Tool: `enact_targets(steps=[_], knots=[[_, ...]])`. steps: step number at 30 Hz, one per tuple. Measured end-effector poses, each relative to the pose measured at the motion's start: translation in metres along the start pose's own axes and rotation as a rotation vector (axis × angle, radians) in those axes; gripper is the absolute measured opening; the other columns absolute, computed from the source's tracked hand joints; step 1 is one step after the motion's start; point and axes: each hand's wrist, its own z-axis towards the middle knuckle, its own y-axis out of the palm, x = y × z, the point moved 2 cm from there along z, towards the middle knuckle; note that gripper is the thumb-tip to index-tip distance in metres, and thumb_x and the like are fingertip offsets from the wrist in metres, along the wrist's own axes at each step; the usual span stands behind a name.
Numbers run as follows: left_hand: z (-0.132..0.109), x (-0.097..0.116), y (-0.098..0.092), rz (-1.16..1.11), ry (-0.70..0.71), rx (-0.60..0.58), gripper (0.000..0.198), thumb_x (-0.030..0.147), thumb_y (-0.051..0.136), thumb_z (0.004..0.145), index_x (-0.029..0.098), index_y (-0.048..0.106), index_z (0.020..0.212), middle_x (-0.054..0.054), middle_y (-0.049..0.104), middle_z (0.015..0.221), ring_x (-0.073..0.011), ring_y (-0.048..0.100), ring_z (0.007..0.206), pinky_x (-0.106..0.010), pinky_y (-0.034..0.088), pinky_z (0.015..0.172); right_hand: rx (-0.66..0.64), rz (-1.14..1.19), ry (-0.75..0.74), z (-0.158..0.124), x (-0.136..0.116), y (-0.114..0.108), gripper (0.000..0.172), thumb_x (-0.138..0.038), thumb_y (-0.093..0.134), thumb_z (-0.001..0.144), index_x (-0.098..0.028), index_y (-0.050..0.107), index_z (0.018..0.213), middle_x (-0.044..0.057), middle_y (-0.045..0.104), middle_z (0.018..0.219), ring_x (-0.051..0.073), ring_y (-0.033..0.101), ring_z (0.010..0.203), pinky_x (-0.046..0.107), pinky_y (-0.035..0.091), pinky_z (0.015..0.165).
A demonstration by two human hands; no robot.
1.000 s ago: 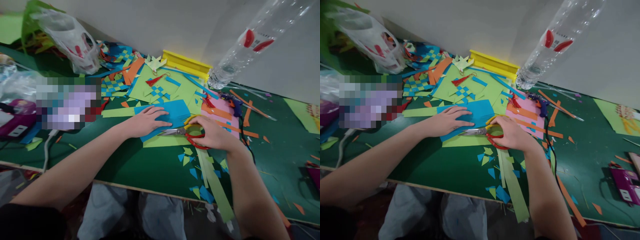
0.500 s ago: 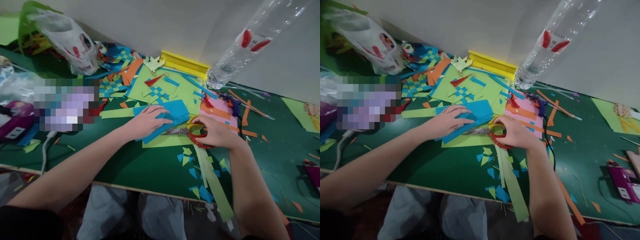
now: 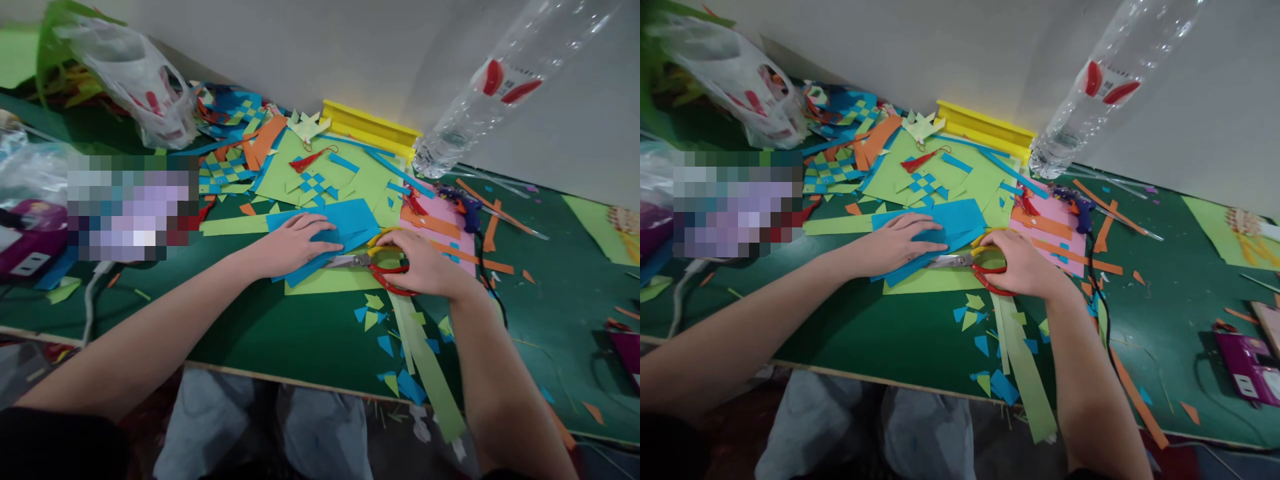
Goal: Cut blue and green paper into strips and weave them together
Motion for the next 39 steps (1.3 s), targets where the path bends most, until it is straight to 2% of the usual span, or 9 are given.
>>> enact_targets(steps=[6,17,24,29,34,39], knots=[[0.001,0.001,-0.002,0.020,-0.026,-0.036,0.043,0.017,0.044,0.099,0.033,0.054,0.137,-0.007,0.044,0.148,-0.0287,0.030,0.143,-0.050,0.029,0.115,-0.041,0.007,-0.021,-0.002,0.000,-0.004,0.039,-0.036,0.068,0.075,-0.027,0.056,0.112,0.006,0.063,0.121,0.028,0.059,0.112,0.046,0.047,0.094],[0.001,0.002,-0.003,0.027,-0.034,-0.055,0.045,0.015,0.041,0.099,0.034,0.053,0.138,-0.006,0.042,0.149,-0.0282,0.027,0.144,-0.050,0.029,0.115,-0.084,-0.027,0.045,-0.006,-0.008,-0.005,0.039,-0.038,0.067,0.077,-0.028,0.057,0.113,0.006,0.065,0.119,0.030,0.059,0.110,0.047,0.047,0.091],[0.001,0.003,-0.003,0.018,-0.029,-0.036,0.041,0.021,0.040,0.101,0.034,0.054,0.137,-0.005,0.044,0.148,-0.0264,0.028,0.143,-0.048,0.028,0.116,-0.025,-0.048,0.009,-0.001,-0.014,0.000,0.038,-0.037,0.068,0.076,-0.026,0.056,0.111,0.006,0.064,0.120,0.029,0.058,0.112,0.048,0.043,0.098],[0.001,0.002,-0.001,0.012,-0.044,-0.037,0.041,0.022,0.040,0.101,0.035,0.054,0.137,-0.005,0.042,0.149,-0.0268,0.027,0.144,-0.048,0.029,0.116,-0.009,-0.054,-0.037,0.000,-0.014,0.001,0.038,-0.030,0.067,0.077,-0.026,0.056,0.113,0.007,0.063,0.122,0.028,0.056,0.118,0.047,0.041,0.102],[0.001,0.003,-0.001,0.011,-0.059,-0.035,0.043,0.018,0.046,0.098,0.036,0.054,0.137,-0.006,0.042,0.149,-0.0277,0.027,0.144,-0.050,0.028,0.116,-0.012,-0.058,-0.050,-0.001,-0.015,-0.001,0.034,-0.031,0.064,0.080,-0.025,0.056,0.112,0.008,0.064,0.120,0.029,0.056,0.118,0.047,0.041,0.101],[0.001,0.004,-0.004,0.021,-0.059,-0.030,0.041,0.020,0.043,0.100,0.035,0.055,0.136,-0.006,0.043,0.148,-0.0284,0.028,0.144,-0.050,0.027,0.116,-0.023,-0.059,-0.031,0.001,-0.023,0.003,0.036,-0.035,0.067,0.078,-0.026,0.055,0.110,0.008,0.065,0.118,0.030,0.060,0.109,0.047,0.043,0.095]])
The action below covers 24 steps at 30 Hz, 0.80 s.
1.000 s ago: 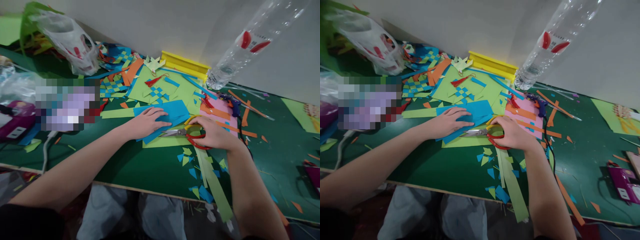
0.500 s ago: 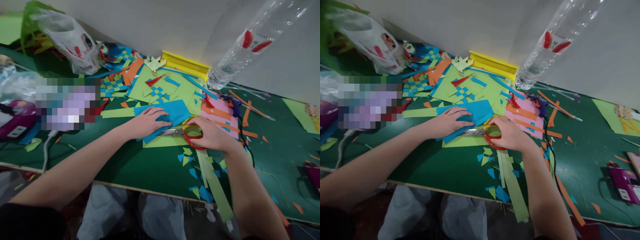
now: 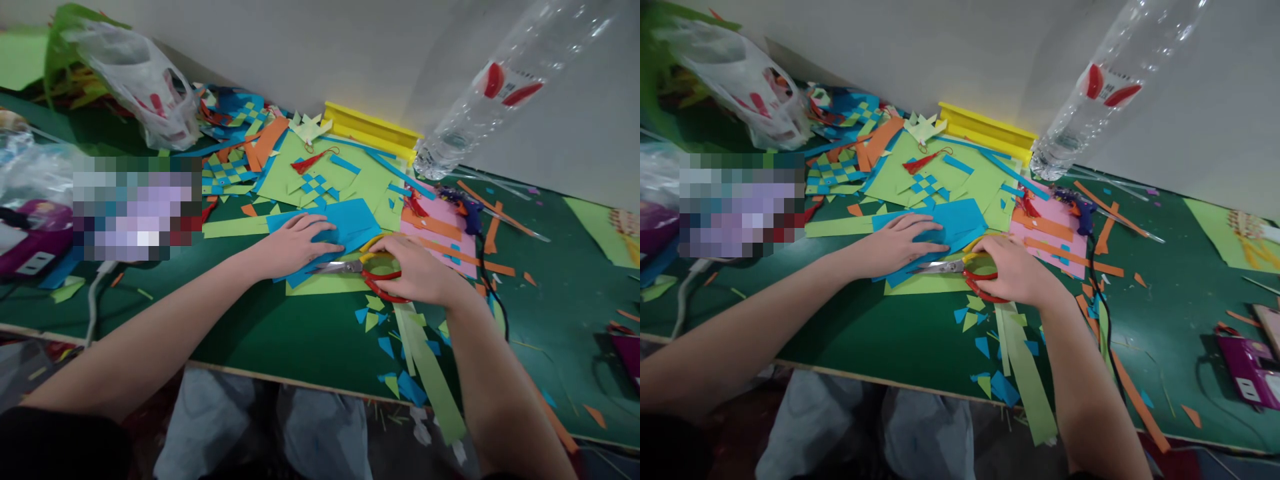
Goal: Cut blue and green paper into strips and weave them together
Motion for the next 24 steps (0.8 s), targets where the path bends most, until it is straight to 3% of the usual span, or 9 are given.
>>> enact_targets(steps=[6,24], knots=[[0.000,0.000,0.000,0.009,0.002,-0.014,0.041,0.023,0.043,0.100,0.036,0.053,0.137,-0.006,0.042,0.149,-0.0288,0.028,0.144,-0.050,0.027,0.116,-0.018,0.020,-0.079,0.000,-0.005,0.000,0.032,-0.031,0.065,0.080,-0.025,0.055,0.110,0.009,0.066,0.116,0.029,0.062,0.106,0.048,0.040,0.094],[-0.001,-0.003,0.002,0.029,0.033,-0.002,0.041,0.035,0.050,0.098,0.035,0.052,0.139,-0.007,0.042,0.148,-0.0295,0.027,0.144,-0.050,0.022,0.118,-0.055,0.041,-0.082,0.006,-0.018,0.009,0.032,-0.029,0.066,0.080,-0.024,0.054,0.109,0.008,0.066,0.119,0.028,0.061,0.109,0.044,0.038,0.092]])
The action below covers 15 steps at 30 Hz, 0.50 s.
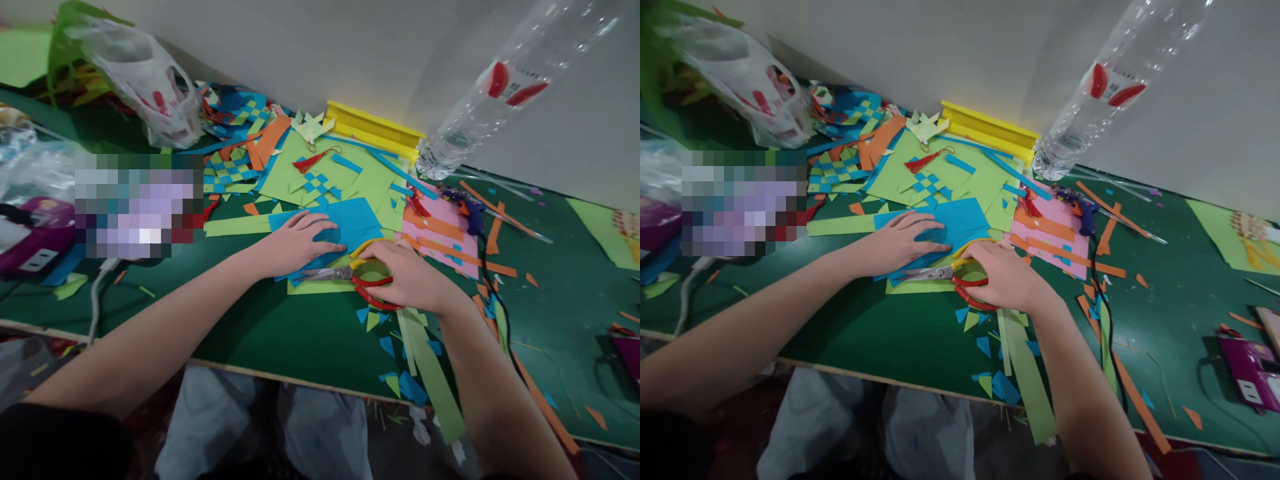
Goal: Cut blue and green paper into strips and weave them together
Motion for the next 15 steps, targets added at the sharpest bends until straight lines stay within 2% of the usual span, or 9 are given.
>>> enact_targets(steps=[3,10,15], knots=[[-0.0001,-0.0010,0.0004,-0.013,0.009,-0.001,0.042,0.040,0.049,0.098,0.034,0.051,0.139,-0.007,0.041,0.148,-0.0294,0.026,0.144,-0.050,0.021,0.118,0.007,-0.005,-0.016,0.0014,-0.0040,0.0034,0.031,-0.034,0.064,0.082,-0.024,0.053,0.110,0.008,0.066,0.119,0.027,0.062,0.106,0.043,0.037,0.091],[-0.0004,-0.0021,0.0033,-0.014,0.000,0.005,0.041,0.026,0.041,0.101,0.037,0.051,0.139,-0.005,0.041,0.148,-0.0269,0.026,0.144,-0.049,0.020,0.119,-0.001,-0.032,-0.061,0.0013,-0.0088,0.0036,0.028,-0.033,0.062,0.085,-0.023,0.054,0.111,0.010,0.067,0.118,0.028,0.062,0.107,0.042,0.038,0.087],[-0.0005,-0.0018,0.0028,-0.020,0.008,0.016,0.041,0.027,0.044,0.099,0.036,0.051,0.139,-0.005,0.042,0.149,-0.0273,0.027,0.144,-0.050,0.022,0.118,0.007,-0.040,-0.059,0.0023,-0.0107,0.0055,0.029,-0.035,0.062,0.086,-0.023,0.053,0.110,0.009,0.067,0.117,0.026,0.062,0.104,0.041,0.037,0.085]])
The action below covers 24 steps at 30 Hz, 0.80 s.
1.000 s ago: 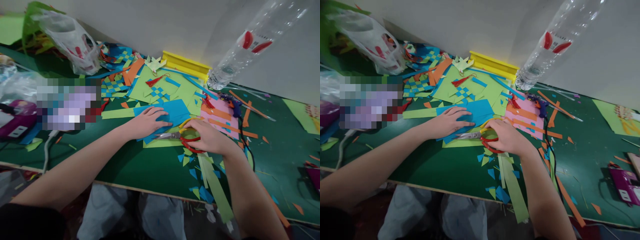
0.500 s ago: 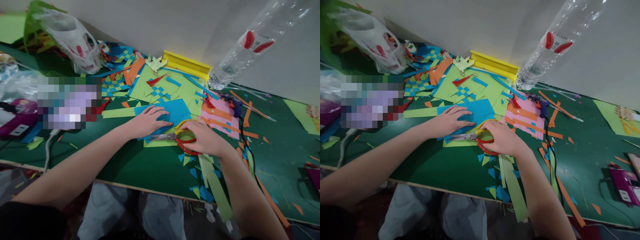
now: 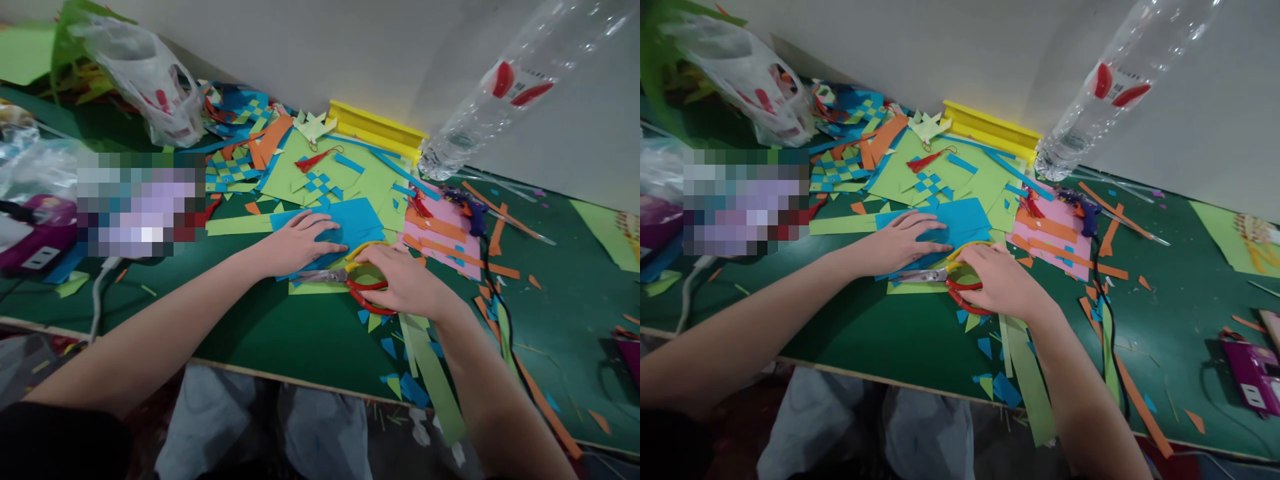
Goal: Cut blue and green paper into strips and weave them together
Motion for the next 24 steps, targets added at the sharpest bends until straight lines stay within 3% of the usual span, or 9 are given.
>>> enact_targets(steps=[9,24], knots=[[0.002,0.002,-0.002,-0.002,-0.017,0.016,0.047,0.014,0.043,0.097,0.037,0.055,0.136,-0.005,0.044,0.147,-0.0265,0.029,0.143,-0.050,0.023,0.119,-0.010,-0.003,-0.031,0.001,-0.005,-0.001,0.030,-0.032,0.064,0.085,-0.023,0.053,0.111,0.009,0.067,0.114,0.028,0.062,0.105,0.043,0.038,0.089],[0.001,0.001,-0.002,0.014,0.002,-0.005,0.046,0.017,0.042,0.098,0.034,0.051,0.139,-0.006,0.041,0.149,-0.0280,0.027,0.144,-0.051,0.022,0.118,-0.074,0.004,-0.075,0.004,-0.011,0.007,0.030,-0.032,0.063,0.087,-0.021,0.053,0.113,0.010,0.066,0.116,0.028,0.061,0.108,0.043,0.039,0.089]])
